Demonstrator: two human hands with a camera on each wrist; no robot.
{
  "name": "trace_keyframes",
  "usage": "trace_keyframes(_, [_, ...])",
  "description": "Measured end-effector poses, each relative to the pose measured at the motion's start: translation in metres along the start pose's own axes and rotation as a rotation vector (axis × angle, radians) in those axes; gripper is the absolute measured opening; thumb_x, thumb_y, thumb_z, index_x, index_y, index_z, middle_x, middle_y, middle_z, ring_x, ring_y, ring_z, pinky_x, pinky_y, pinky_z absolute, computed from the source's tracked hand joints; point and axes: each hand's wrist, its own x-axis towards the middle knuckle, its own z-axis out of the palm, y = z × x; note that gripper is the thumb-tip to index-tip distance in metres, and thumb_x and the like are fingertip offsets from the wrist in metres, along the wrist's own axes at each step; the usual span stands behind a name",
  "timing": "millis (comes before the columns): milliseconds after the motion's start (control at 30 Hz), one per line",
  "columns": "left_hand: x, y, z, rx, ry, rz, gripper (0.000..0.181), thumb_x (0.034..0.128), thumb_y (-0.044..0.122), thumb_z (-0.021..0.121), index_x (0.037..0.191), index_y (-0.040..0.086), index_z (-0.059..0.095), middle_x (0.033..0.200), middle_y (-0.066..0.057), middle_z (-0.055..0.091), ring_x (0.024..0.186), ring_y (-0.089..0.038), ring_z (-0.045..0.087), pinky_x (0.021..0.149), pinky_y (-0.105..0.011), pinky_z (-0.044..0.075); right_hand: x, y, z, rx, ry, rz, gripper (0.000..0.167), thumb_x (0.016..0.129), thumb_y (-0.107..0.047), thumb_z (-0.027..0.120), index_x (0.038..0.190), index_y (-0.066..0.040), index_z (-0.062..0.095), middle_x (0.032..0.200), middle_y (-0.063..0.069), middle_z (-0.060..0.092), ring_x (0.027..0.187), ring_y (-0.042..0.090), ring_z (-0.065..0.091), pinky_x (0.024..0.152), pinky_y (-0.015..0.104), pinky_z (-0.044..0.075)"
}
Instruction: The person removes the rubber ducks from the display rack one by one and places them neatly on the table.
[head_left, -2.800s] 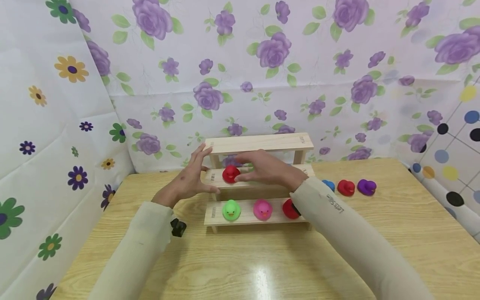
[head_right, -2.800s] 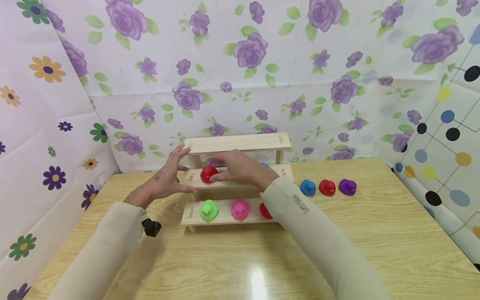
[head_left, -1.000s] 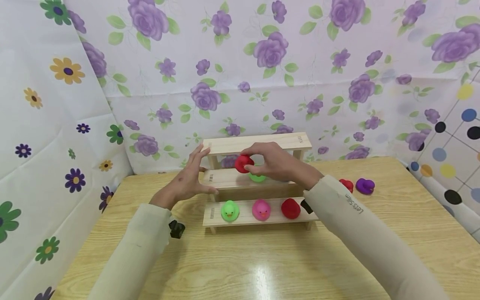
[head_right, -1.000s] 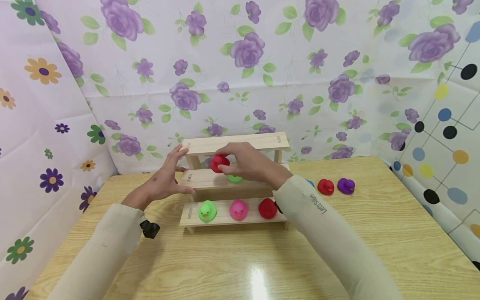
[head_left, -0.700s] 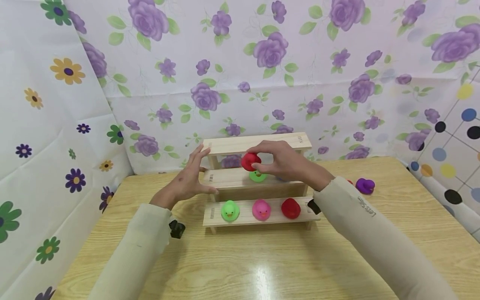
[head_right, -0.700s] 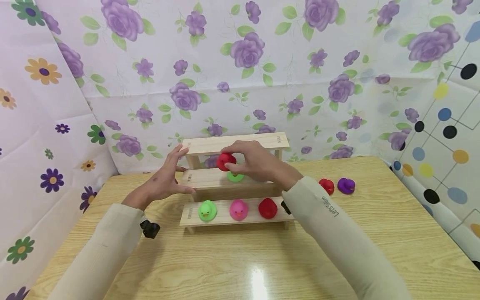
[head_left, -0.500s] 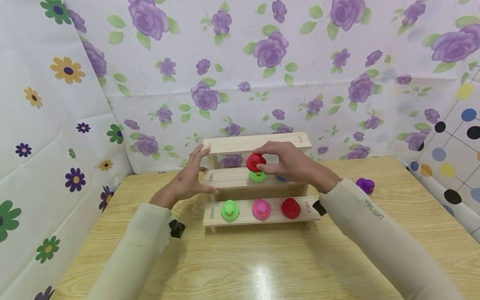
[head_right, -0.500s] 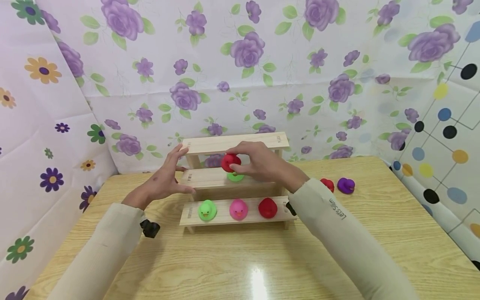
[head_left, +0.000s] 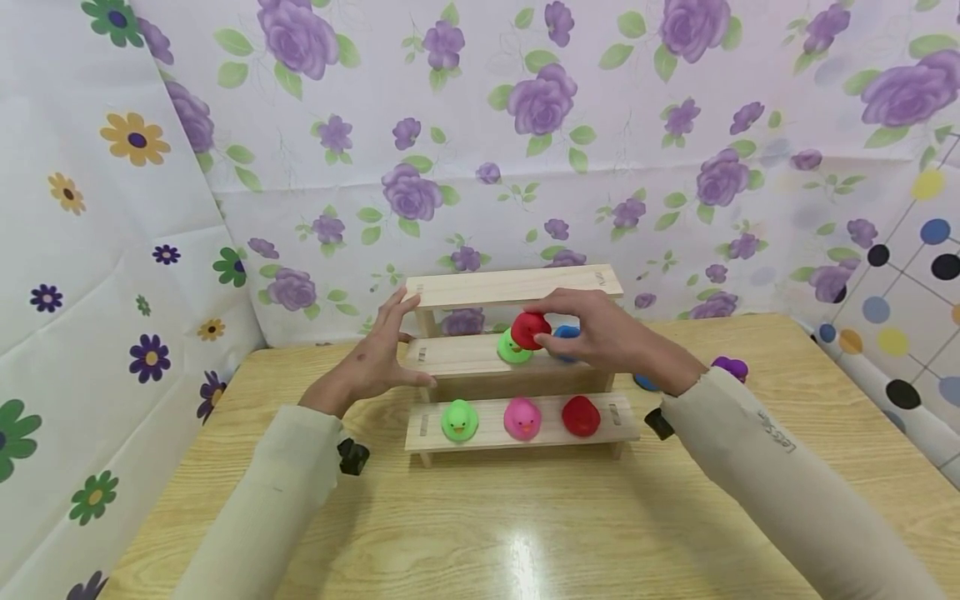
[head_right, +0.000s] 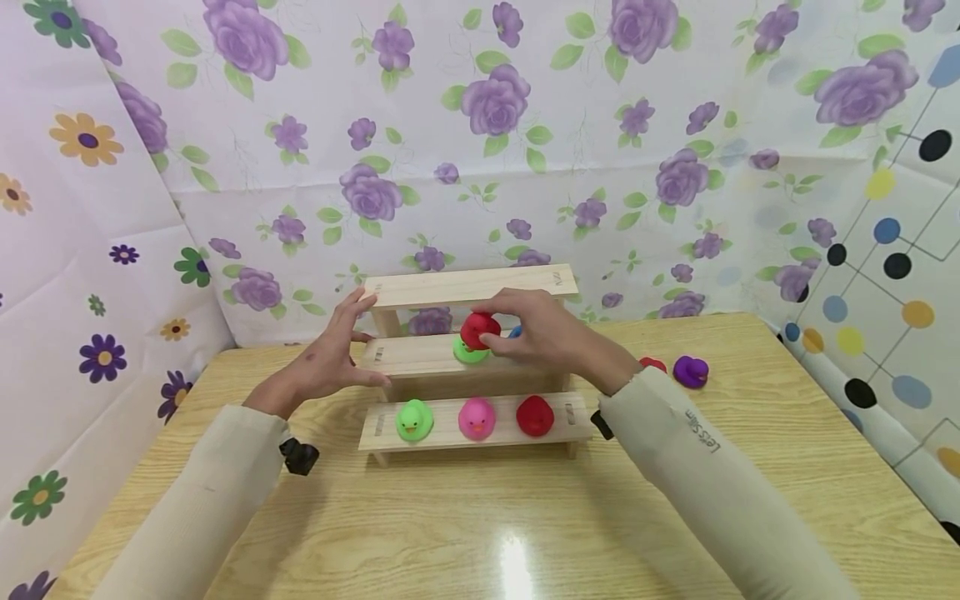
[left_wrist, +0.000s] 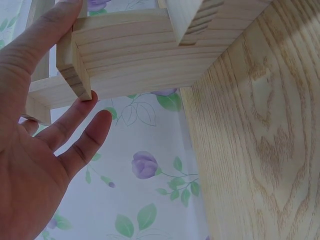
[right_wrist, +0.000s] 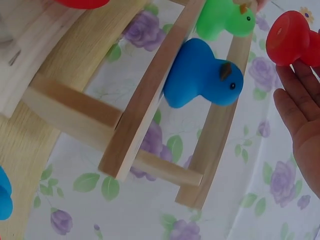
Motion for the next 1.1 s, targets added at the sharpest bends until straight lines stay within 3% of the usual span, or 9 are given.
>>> trace_keyframes(733, [0.0, 0.001, 0.0, 0.002, 0.001, 0.005, 0.122, 0.0745, 0.019, 0.09, 0.161, 0.017, 0.004, 0.165, -0.005, -0.016, 0.129, -0.04, 0.048, 0.091, -0.056, 0.05, -0.042, 0.022, -0.018, -0.041, 0.066, 0.016, 0.035, 0.089, -0.008, 0.075, 0.123, -0.004, 0.069, 0.116, 0.006, 0.071, 0.114, 0.028, 0.062, 0.097, 0.053, 0.049])
trace_keyframes(1100, [0.0, 0.001, 0.0, -0.005, -0.003, 0.004, 0.121, 0.0759, 0.016, 0.089, 0.161, 0.016, 0.003, 0.165, -0.003, -0.017, 0.129, -0.04, 0.047, 0.092, -0.057, 0.05, -0.066, 0.031, -0.023, -0.09, 0.084, 0.017, 0.033, 0.089, -0.007, 0.075, 0.122, -0.007, 0.069, 0.11, 0.0, 0.07, 0.104, 0.021, 0.063, 0.089, 0.052, 0.051])
